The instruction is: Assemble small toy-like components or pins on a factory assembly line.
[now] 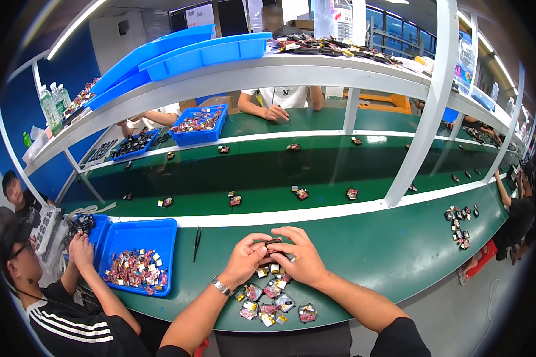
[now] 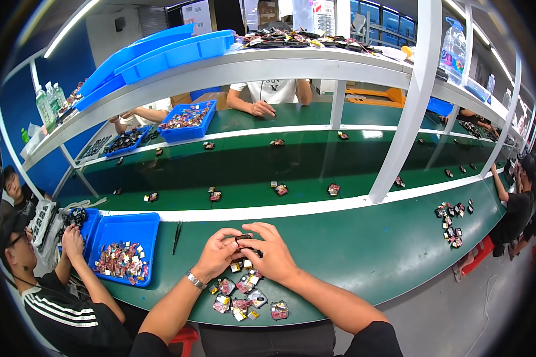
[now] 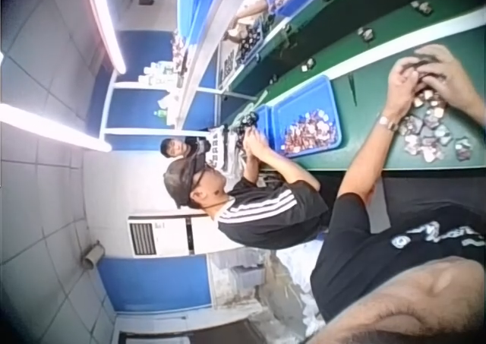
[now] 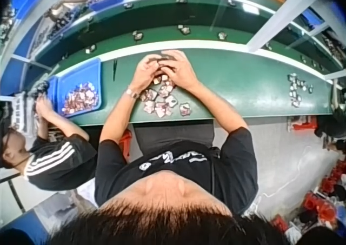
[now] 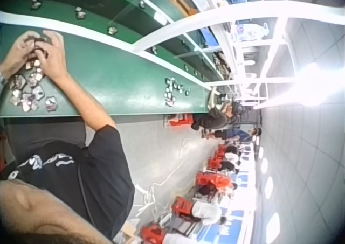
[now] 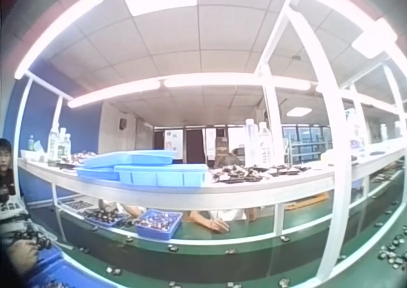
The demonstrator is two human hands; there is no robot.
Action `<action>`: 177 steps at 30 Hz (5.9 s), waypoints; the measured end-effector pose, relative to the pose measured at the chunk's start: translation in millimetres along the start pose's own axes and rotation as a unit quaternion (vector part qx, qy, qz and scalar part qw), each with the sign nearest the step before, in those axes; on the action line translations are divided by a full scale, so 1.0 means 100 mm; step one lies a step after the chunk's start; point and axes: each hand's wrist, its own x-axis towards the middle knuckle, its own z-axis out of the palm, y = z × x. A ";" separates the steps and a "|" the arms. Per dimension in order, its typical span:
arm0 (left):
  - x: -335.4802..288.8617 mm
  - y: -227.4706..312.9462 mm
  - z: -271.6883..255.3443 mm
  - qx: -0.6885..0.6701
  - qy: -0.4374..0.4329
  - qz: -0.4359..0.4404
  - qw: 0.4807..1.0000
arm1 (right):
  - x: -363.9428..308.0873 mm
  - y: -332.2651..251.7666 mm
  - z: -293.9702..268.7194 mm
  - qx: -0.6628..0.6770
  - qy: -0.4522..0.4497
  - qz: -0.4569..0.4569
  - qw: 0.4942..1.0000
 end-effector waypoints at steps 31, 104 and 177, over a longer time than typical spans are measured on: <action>0.00 -0.05 0.07 0.016 0.024 0.018 0.999 | 0.01 0.01 0.02 -0.005 0.043 -0.041 0.998; 0.07 -0.02 0.10 0.218 0.105 0.162 0.957 | 0.39 0.82 -0.10 0.087 0.132 0.228 0.961; 0.05 0.11 -0.21 0.082 0.046 -0.016 0.995 | 0.29 0.30 0.12 -0.073 -0.086 -0.128 0.985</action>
